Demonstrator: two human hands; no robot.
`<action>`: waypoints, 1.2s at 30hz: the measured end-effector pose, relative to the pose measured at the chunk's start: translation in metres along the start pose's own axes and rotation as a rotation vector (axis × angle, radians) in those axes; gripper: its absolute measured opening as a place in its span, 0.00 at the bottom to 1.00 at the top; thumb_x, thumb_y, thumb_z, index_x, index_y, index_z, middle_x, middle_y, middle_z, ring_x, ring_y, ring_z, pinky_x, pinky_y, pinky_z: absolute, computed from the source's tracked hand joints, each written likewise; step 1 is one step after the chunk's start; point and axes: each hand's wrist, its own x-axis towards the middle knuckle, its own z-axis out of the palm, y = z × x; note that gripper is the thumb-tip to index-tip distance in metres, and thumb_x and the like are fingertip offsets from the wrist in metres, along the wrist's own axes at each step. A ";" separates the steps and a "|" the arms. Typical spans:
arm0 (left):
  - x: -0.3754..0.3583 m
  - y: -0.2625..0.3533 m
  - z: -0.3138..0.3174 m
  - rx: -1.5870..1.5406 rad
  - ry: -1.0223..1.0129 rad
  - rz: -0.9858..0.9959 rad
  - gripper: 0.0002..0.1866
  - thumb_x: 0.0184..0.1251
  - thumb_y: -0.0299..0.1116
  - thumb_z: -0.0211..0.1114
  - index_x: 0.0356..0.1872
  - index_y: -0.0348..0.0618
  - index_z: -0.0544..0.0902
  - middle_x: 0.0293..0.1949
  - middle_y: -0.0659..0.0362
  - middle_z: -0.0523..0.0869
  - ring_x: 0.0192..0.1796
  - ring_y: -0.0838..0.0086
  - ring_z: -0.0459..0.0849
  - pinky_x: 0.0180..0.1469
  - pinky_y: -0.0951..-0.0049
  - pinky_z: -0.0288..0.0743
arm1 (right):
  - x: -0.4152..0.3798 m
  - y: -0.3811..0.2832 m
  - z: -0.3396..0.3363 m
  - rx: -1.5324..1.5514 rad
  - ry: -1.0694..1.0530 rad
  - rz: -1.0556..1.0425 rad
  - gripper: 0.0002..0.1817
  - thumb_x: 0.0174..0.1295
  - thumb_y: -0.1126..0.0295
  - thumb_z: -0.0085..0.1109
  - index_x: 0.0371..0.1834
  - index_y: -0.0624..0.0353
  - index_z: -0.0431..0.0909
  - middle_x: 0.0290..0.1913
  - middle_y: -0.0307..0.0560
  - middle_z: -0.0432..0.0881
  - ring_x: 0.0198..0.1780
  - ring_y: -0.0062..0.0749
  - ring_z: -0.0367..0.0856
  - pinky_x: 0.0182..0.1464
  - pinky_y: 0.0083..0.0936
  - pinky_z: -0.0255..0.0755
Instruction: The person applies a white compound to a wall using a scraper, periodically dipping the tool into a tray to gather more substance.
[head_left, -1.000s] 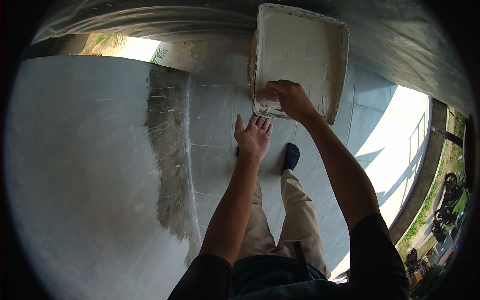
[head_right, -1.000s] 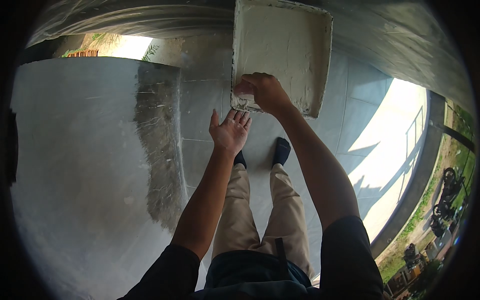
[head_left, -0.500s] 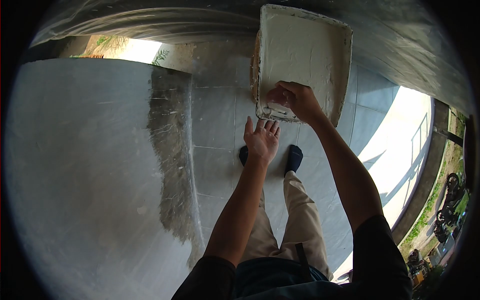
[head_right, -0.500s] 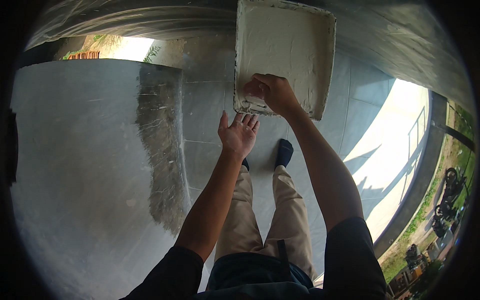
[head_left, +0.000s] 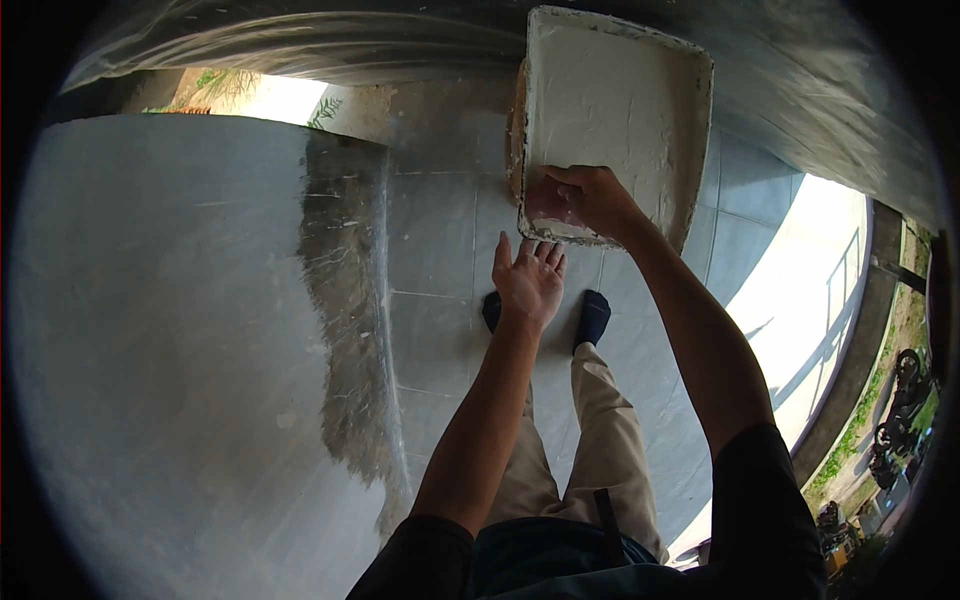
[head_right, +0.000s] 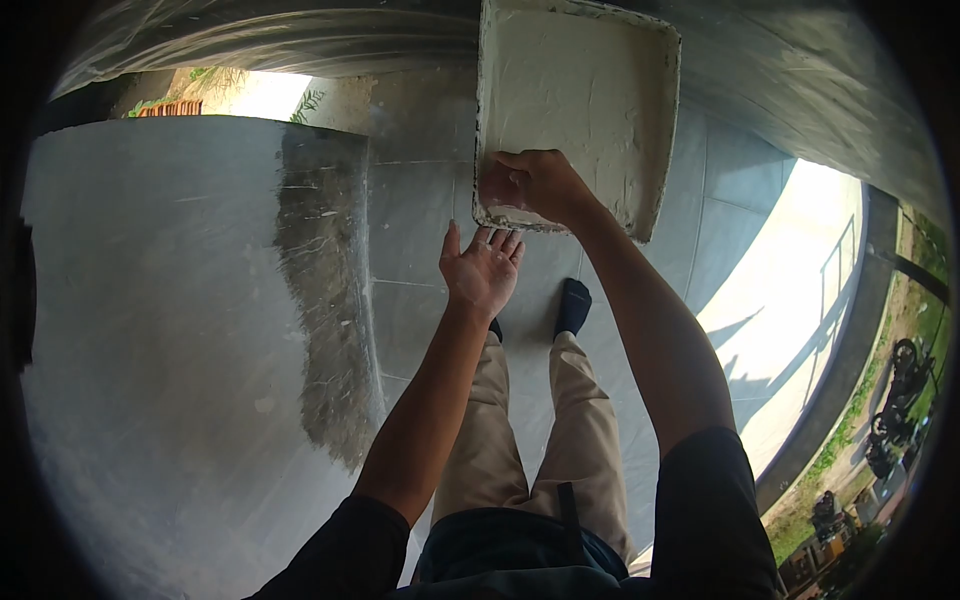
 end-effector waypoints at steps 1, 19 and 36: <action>0.000 0.000 0.001 -0.005 0.013 0.001 0.47 0.73 0.64 0.43 0.79 0.40 0.42 0.81 0.47 0.41 0.82 0.58 0.37 0.81 0.63 0.28 | 0.001 -0.002 -0.002 0.001 0.000 0.000 0.21 0.65 0.79 0.56 0.61 0.55 0.80 0.43 0.56 0.87 0.41 0.39 0.86 0.50 0.30 0.77; 0.001 -0.006 -0.005 0.052 -0.031 0.009 0.46 0.73 0.62 0.45 0.80 0.42 0.41 0.80 0.48 0.43 0.83 0.60 0.38 0.81 0.64 0.29 | -0.022 0.030 -0.029 0.061 0.237 0.025 0.20 0.65 0.82 0.50 0.59 0.56 0.80 0.47 0.51 0.87 0.42 0.32 0.87 0.48 0.28 0.79; 0.002 -0.012 -0.002 0.055 -0.006 0.021 0.43 0.72 0.60 0.48 0.79 0.43 0.49 0.78 0.50 0.54 0.81 0.62 0.46 0.80 0.63 0.30 | -0.032 0.037 -0.021 0.076 0.272 0.075 0.19 0.65 0.83 0.50 0.57 0.60 0.82 0.43 0.48 0.88 0.42 0.28 0.88 0.46 0.26 0.79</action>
